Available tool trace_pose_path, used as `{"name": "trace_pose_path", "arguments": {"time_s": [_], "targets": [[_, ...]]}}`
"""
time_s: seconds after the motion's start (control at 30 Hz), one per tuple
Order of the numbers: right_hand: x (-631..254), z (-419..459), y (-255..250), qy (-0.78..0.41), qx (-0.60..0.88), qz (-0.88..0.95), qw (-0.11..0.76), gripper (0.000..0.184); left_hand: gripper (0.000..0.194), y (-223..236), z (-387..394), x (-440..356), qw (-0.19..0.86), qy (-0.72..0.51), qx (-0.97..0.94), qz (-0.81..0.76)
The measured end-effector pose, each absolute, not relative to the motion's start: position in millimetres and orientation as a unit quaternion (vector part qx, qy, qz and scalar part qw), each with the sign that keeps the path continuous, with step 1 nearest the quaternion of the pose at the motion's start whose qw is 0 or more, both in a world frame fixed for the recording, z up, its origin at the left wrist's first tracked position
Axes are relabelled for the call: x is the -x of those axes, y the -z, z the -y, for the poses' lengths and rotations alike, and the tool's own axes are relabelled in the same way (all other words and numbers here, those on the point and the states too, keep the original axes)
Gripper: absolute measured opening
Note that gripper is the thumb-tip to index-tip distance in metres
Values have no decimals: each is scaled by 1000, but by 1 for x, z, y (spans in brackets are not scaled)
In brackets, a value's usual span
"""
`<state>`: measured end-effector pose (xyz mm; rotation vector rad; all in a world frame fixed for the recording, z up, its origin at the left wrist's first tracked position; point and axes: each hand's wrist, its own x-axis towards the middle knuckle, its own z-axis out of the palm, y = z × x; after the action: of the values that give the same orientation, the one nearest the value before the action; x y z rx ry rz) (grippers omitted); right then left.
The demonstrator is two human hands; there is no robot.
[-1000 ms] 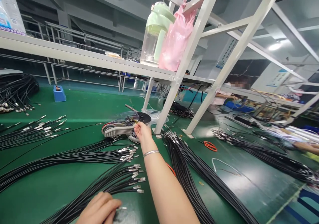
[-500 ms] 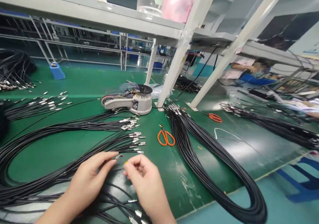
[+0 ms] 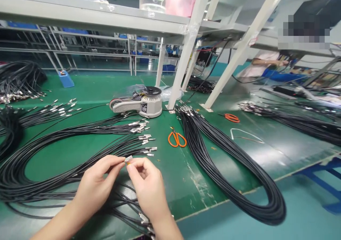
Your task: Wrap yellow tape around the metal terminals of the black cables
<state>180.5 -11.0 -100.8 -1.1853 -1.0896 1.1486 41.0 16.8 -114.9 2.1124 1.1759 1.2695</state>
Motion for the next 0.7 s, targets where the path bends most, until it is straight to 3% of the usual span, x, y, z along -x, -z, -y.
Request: {"name": "trace_pose_path", "arguments": {"time_s": [0.3, 0.7], "targets": [[-176, 8, 99, -506, 531, 437, 521, 22, 13, 121, -13, -35, 115, -470, -791, -373], [-170, 10, 94, -533, 512, 392, 548, 19, 25, 121, -11, -31, 117, -470, -802, -350]]}}
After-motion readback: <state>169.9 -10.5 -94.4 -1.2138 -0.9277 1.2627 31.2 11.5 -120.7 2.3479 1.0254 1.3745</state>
